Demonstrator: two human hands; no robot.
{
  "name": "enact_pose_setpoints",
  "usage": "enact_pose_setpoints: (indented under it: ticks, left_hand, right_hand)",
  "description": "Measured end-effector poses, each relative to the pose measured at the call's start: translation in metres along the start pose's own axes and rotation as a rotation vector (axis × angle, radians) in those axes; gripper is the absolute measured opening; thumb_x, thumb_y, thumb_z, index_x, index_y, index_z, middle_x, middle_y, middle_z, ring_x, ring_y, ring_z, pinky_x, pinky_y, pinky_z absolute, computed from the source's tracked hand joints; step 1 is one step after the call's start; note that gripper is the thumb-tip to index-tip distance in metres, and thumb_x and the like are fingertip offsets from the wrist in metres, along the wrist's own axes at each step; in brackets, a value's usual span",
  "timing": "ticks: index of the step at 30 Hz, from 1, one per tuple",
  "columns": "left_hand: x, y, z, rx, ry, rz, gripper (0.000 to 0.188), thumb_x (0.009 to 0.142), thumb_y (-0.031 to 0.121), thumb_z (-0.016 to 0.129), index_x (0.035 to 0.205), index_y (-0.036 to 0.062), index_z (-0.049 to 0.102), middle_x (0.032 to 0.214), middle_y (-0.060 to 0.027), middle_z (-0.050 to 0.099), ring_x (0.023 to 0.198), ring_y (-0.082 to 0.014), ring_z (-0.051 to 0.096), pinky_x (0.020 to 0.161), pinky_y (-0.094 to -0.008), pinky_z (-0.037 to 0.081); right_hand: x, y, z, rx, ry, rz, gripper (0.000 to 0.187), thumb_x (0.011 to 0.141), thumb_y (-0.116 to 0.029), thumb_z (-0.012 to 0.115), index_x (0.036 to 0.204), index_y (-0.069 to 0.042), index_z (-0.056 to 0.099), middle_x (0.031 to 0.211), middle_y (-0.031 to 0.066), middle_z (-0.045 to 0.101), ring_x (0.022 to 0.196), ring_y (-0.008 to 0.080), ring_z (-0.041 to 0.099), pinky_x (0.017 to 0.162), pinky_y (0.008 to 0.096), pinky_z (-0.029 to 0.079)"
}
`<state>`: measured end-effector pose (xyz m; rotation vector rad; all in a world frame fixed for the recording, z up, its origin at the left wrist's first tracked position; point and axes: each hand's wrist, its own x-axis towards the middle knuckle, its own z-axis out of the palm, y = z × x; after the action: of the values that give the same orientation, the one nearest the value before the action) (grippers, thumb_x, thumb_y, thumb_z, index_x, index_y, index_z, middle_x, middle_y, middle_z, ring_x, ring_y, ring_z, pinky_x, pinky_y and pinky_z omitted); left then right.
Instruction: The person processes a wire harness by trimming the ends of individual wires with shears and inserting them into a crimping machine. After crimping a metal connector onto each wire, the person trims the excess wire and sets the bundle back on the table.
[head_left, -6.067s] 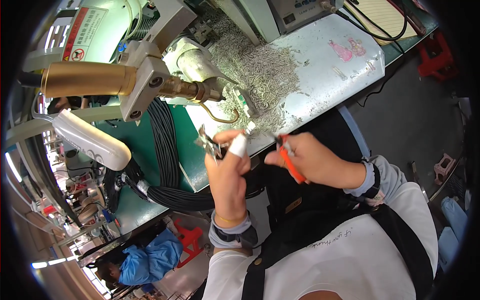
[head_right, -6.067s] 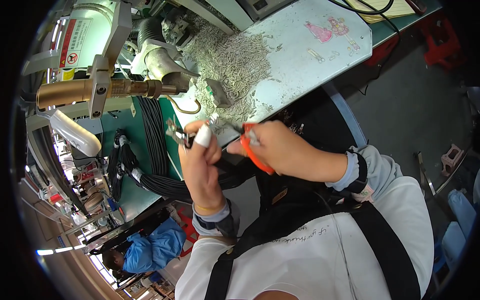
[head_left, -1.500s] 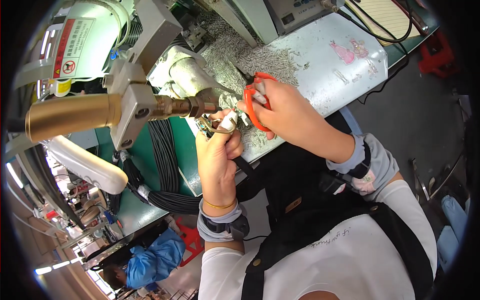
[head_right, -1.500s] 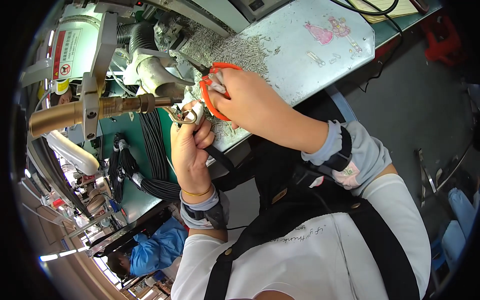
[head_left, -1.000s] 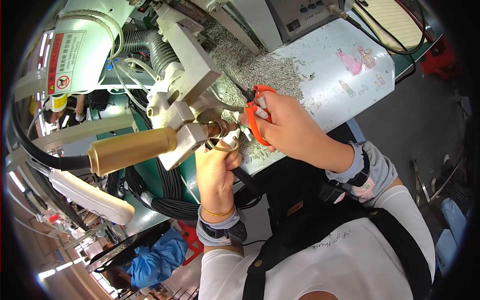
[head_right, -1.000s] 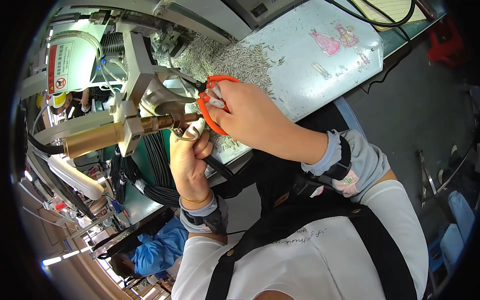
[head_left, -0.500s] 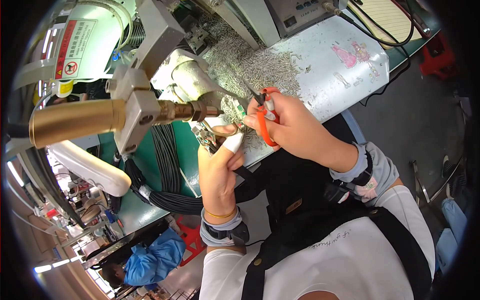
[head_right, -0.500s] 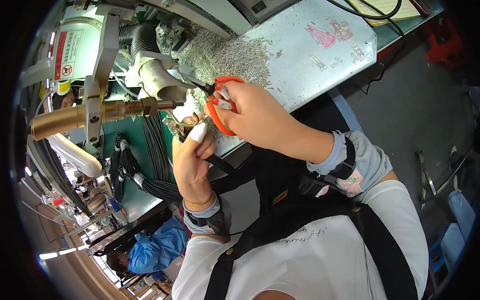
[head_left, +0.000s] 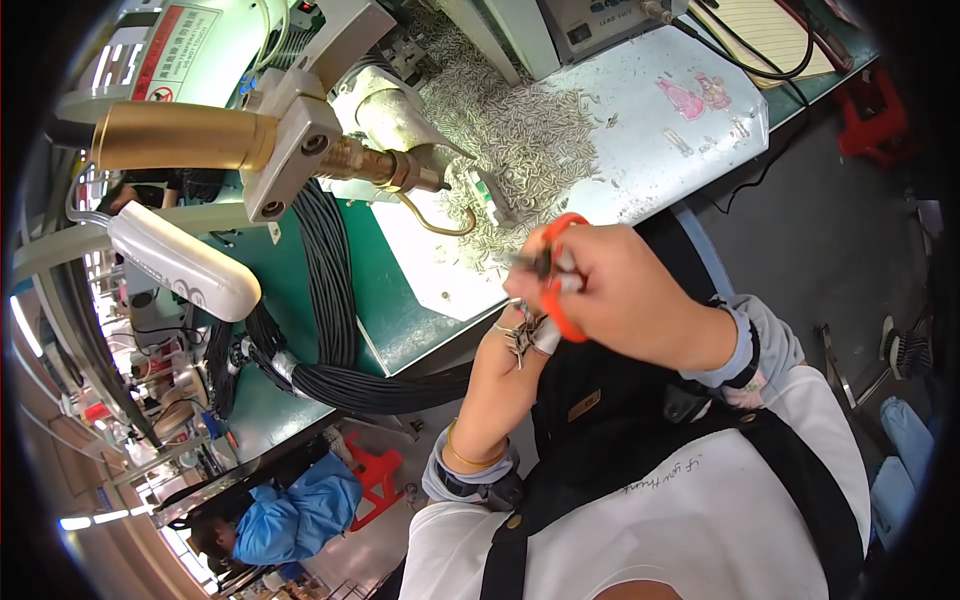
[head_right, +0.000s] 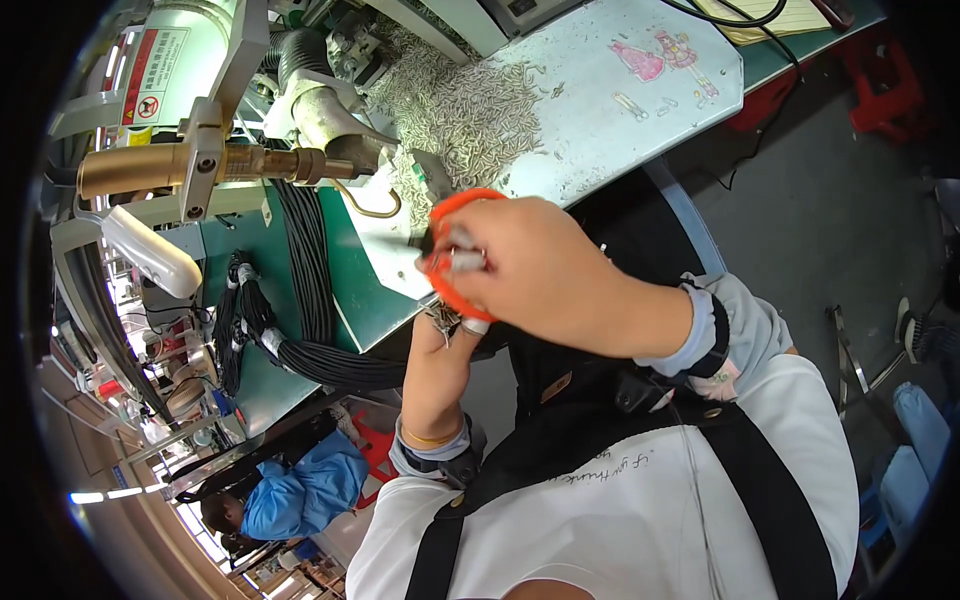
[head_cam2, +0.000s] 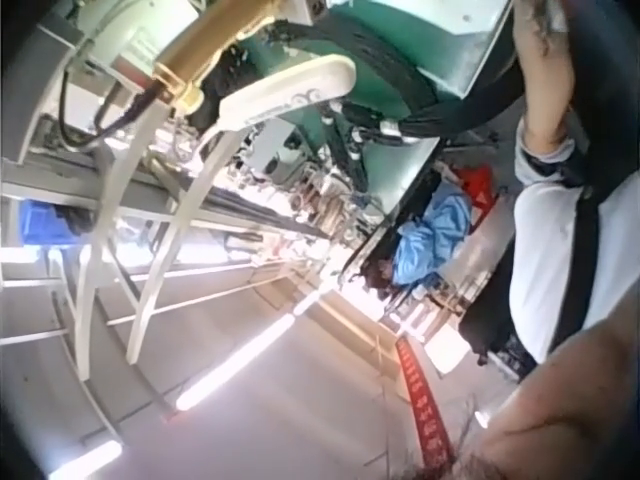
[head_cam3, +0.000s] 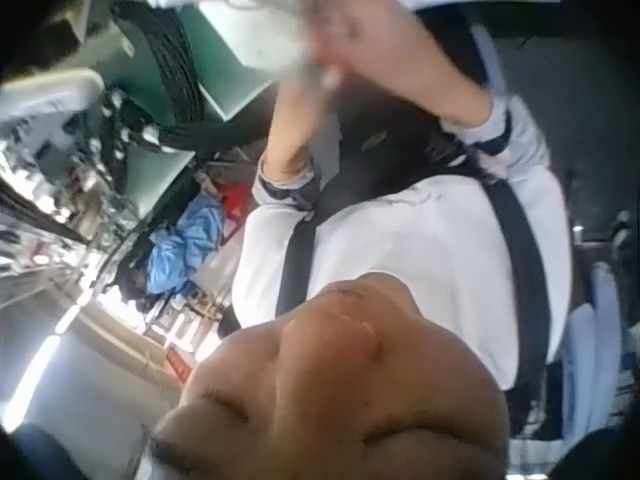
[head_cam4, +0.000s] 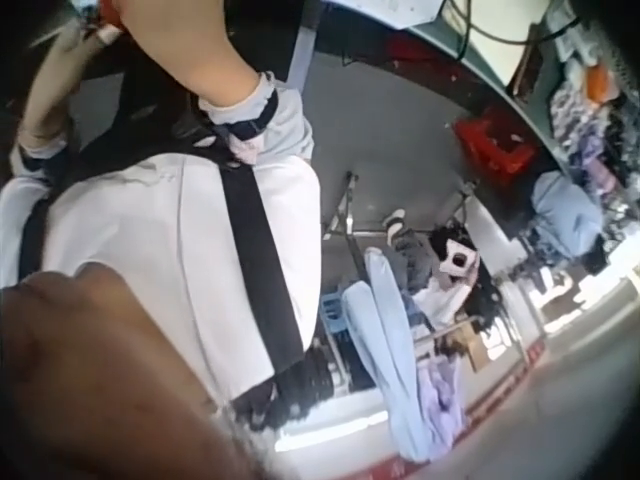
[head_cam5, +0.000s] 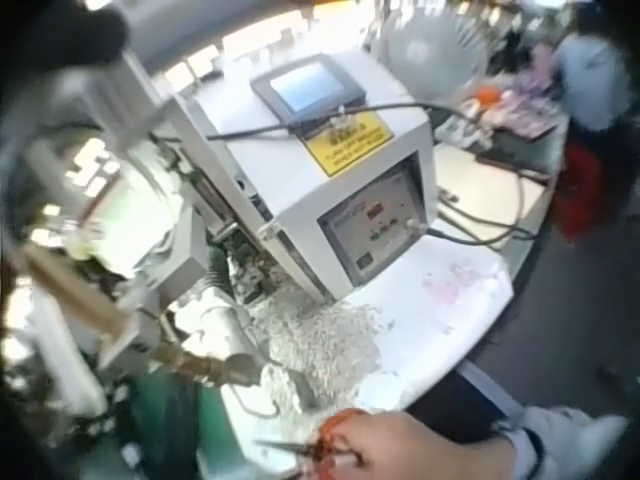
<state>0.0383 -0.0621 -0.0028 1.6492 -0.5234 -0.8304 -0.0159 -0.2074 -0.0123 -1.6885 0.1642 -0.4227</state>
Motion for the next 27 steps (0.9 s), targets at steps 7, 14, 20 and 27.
enact_pose_setpoints:
  ticks: [7,14,20,27]
  left_hand:
    - [-0.004,-0.002,-0.003,-0.389,-0.033,-0.036,0.022,0.086,0.003,0.05,0.107,-0.002,0.048,0.084,-0.0074,0.055,0.075,-0.011,0.052,0.066,-0.023,0.044]
    - [0.0,0.006,-0.002,-0.176,0.109,-0.013,0.013,0.081,0.0,0.051,0.094,-0.0021,0.048,0.068,-0.0058,0.051,0.053,-0.0107,0.047,0.049,-0.0202,0.038]
    - [-0.001,0.002,-0.005,-0.037,0.239,0.04,0.012,0.079,-0.002,0.053,0.089,-0.0007,0.048,0.072,-0.0048,0.053,0.057,-0.0069,0.046,0.052,-0.0179,0.036]
    - [0.0,0.006,0.0,0.049,0.308,0.141,0.017,0.075,-0.005,0.057,0.09,-0.0009,0.052,0.078,-0.0033,0.055,0.067,-0.0048,0.049,0.059,-0.0169,0.038]
  right_hand:
    - [-0.002,0.005,-0.003,0.464,-0.014,0.45,0.014,0.083,-0.014,0.056,0.08,0.0,0.053,0.058,0.0011,0.048,0.04,0.0064,0.044,0.036,0.0191,0.032]
    - [-0.002,0.006,-0.003,0.49,-0.004,0.456,0.014,0.083,-0.013,0.056,0.081,0.0,0.053,0.06,0.0037,0.05,0.04,0.0073,0.046,0.037,0.0189,0.034]
    - [-0.003,0.026,0.005,-0.259,0.311,-0.489,0.019,0.071,-0.004,0.066,0.087,-0.001,0.057,0.074,0.0096,0.061,0.053,0.014,0.059,0.045,0.0201,0.043]
    - [-0.014,0.018,-0.004,-0.349,0.08,-0.413,0.023,0.065,-0.001,0.07,0.086,-0.003,0.06,0.075,0.0069,0.063,0.06,0.0172,0.062,0.052,0.0223,0.047]
